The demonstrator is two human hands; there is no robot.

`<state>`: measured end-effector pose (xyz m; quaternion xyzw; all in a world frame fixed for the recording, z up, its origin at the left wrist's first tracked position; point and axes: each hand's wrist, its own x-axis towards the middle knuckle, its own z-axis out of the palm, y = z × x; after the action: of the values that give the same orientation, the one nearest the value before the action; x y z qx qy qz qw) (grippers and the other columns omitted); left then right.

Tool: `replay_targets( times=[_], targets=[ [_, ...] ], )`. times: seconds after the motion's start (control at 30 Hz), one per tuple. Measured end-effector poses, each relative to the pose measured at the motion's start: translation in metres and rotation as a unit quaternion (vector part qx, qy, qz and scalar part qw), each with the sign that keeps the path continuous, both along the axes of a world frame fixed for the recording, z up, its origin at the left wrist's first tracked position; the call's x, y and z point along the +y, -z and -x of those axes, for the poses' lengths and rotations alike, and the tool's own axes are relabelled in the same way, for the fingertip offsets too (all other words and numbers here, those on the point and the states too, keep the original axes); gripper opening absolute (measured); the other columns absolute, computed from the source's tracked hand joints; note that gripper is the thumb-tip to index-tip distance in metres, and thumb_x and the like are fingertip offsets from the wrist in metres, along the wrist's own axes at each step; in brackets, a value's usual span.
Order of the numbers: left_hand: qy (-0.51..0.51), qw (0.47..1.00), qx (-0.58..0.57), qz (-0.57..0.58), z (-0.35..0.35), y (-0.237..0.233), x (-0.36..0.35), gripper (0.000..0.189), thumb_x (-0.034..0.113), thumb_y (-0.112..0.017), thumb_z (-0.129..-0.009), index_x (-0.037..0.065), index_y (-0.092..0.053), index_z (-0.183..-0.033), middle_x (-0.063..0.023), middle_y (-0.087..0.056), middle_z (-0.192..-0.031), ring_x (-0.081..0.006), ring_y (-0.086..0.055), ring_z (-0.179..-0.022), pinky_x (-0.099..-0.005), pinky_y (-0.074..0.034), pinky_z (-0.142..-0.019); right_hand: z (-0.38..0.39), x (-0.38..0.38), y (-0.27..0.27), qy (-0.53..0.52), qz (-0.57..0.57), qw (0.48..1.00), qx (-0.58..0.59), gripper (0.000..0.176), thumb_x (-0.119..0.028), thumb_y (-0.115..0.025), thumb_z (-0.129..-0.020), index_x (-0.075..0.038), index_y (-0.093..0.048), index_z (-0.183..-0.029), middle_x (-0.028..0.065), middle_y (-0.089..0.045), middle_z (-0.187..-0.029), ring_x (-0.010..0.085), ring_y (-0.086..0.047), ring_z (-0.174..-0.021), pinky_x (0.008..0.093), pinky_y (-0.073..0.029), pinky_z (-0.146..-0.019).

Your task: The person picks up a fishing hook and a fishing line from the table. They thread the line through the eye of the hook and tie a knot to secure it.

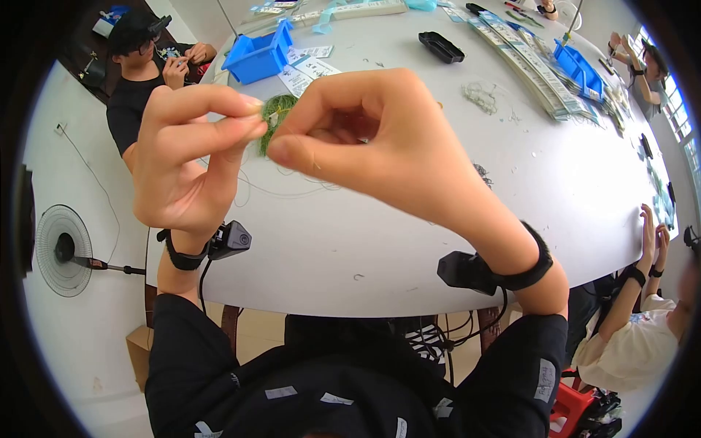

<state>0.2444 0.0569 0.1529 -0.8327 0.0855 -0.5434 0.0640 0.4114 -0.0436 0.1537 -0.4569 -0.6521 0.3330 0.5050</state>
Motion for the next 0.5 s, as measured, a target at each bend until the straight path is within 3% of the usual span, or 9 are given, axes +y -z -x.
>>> replay_targets(
  times=[0.23, 0.43, 0.5],
  targets=[
    [-0.009, 1.0, -0.007, -0.012, -0.003, 0.001, -0.005, 0.021, -0.007, -0.071, -0.064, 0.004, -0.061, -0.08, -0.0081, -0.063, -0.082, -0.0121, -0.046, -0.059, -0.0204, -0.034, -0.049, 0.0, -0.013, -0.01, 0.038, -0.185, 0.978, -0.092, 0.007, 0.003, -0.064, -0.075, 0.004, -0.059, -0.08, 0.006, -0.058, -0.074, 0.0078, -0.049, -0.062, 0.0196, -0.038, -0.055],
    [0.01, 1.0, 0.019, -0.017, -0.004, 0.004, -0.009, 0.023, -0.006, -0.072, -0.063, 0.005, -0.061, -0.079, -0.0071, -0.063, -0.083, -0.01, -0.043, -0.057, -0.0203, -0.032, -0.047, 0.0, -0.002, 0.0, 0.054, -0.189, 0.98, 0.005, 0.007, -0.003, -0.06, -0.082, 0.004, -0.058, -0.084, 0.0065, -0.061, -0.081, 0.0082, -0.055, -0.073, 0.019, -0.044, -0.065],
    [0.024, 1.0, 0.01, -0.01, -0.004, 0.005, -0.009, 0.023, -0.005, -0.072, -0.063, 0.006, -0.062, -0.08, -0.0073, -0.063, -0.084, -0.0098, -0.043, -0.057, -0.0202, -0.032, -0.047, 0.003, 0.001, 0.006, 0.041, -0.118, 0.991, 0.041, 0.007, -0.003, -0.059, -0.083, 0.004, -0.058, -0.085, 0.0062, -0.061, -0.081, 0.0078, -0.055, -0.072, 0.019, -0.044, -0.064]
  ],
)
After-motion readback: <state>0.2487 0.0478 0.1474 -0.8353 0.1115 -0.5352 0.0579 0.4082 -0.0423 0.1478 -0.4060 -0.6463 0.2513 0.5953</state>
